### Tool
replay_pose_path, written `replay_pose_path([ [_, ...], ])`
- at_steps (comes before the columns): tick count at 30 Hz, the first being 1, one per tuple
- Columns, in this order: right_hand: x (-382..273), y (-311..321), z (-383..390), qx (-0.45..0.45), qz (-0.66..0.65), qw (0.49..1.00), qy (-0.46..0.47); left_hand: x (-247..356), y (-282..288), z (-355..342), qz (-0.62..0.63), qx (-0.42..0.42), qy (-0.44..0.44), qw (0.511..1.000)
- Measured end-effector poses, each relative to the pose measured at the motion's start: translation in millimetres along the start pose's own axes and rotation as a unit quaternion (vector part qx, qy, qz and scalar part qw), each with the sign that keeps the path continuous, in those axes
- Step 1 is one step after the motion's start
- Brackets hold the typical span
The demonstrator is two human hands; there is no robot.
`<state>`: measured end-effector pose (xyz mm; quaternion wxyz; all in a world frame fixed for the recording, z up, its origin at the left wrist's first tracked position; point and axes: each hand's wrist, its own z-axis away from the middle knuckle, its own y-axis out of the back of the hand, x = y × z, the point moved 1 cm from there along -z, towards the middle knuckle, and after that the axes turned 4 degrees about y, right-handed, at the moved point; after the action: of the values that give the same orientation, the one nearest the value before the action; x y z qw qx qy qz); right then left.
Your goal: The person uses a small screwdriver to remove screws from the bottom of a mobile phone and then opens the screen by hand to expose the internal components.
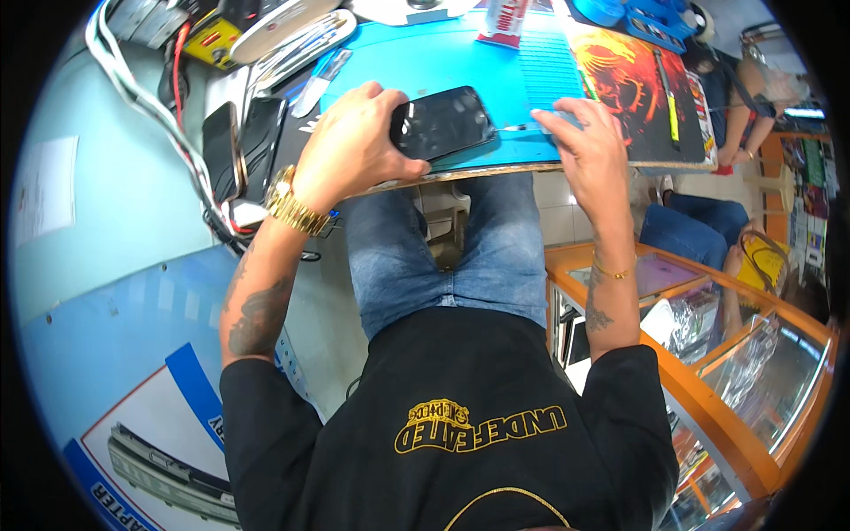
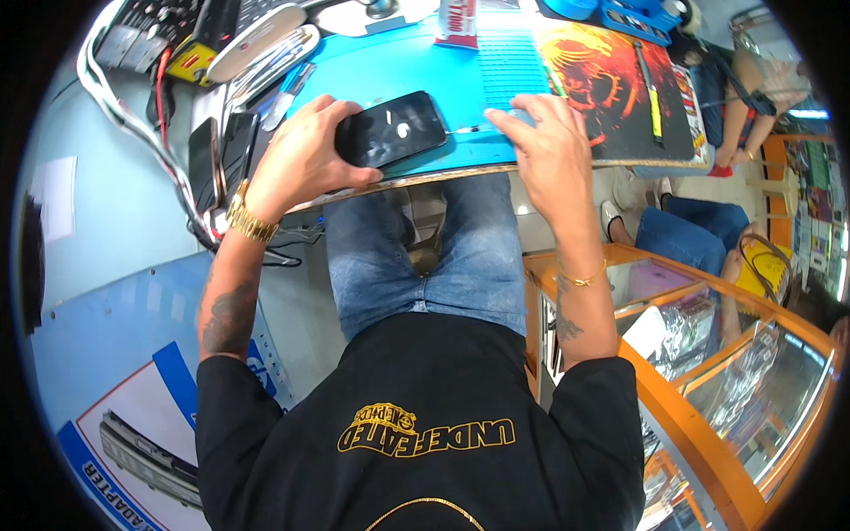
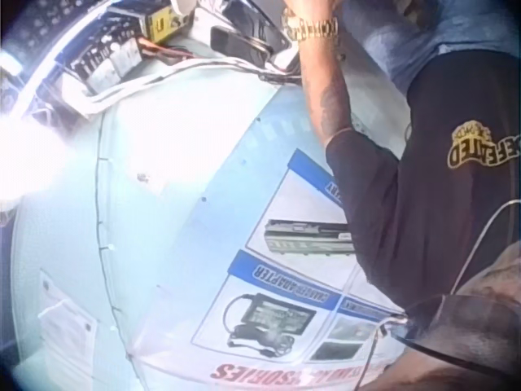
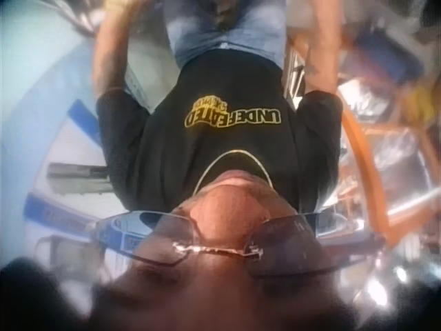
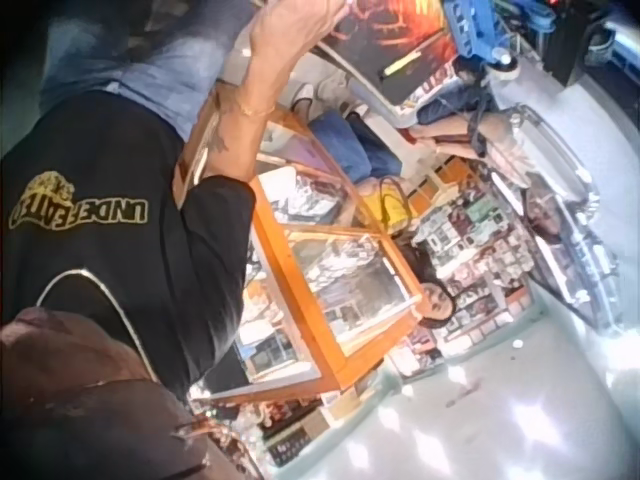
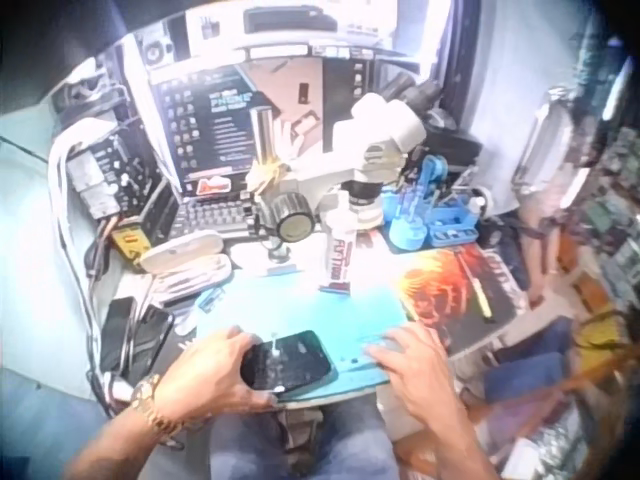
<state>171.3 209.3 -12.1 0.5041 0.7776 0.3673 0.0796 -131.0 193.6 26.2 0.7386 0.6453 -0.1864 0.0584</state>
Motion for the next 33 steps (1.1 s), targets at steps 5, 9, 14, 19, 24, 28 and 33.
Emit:
replay_pose_path([
  [5,-1,6,3,0.028,-0.347,0.925,-0.154,-3,25,-20,0.057,-0.118,-0.016,0.991],
  [9,-24,-3,4,0.046,-0.601,0.771,-0.206,-2,45,-48,0.212,-0.338,0.103,0.911],
  [14,-39,-10,-6,0.058,-0.632,0.751,-0.182,2,51,-66,0.298,-0.393,0.177,0.852],
  [19,-37,-10,-7,0.067,-0.638,0.748,-0.172,15,55,-71,0.297,-0.388,0.195,0.850],
  [24,-36,-12,-4,0.065,-0.635,0.749,-0.179,22,58,-67,0.271,-0.392,0.191,0.858],
  [28,-22,-10,3,0.114,-0.635,0.748,-0.156,19,53,-69,0.248,-0.364,0.165,0.882],
  [33,52,15,8,0.293,-0.435,0.818,-0.236,16,47,-54,-0.019,-0.242,0.029,0.970],
])
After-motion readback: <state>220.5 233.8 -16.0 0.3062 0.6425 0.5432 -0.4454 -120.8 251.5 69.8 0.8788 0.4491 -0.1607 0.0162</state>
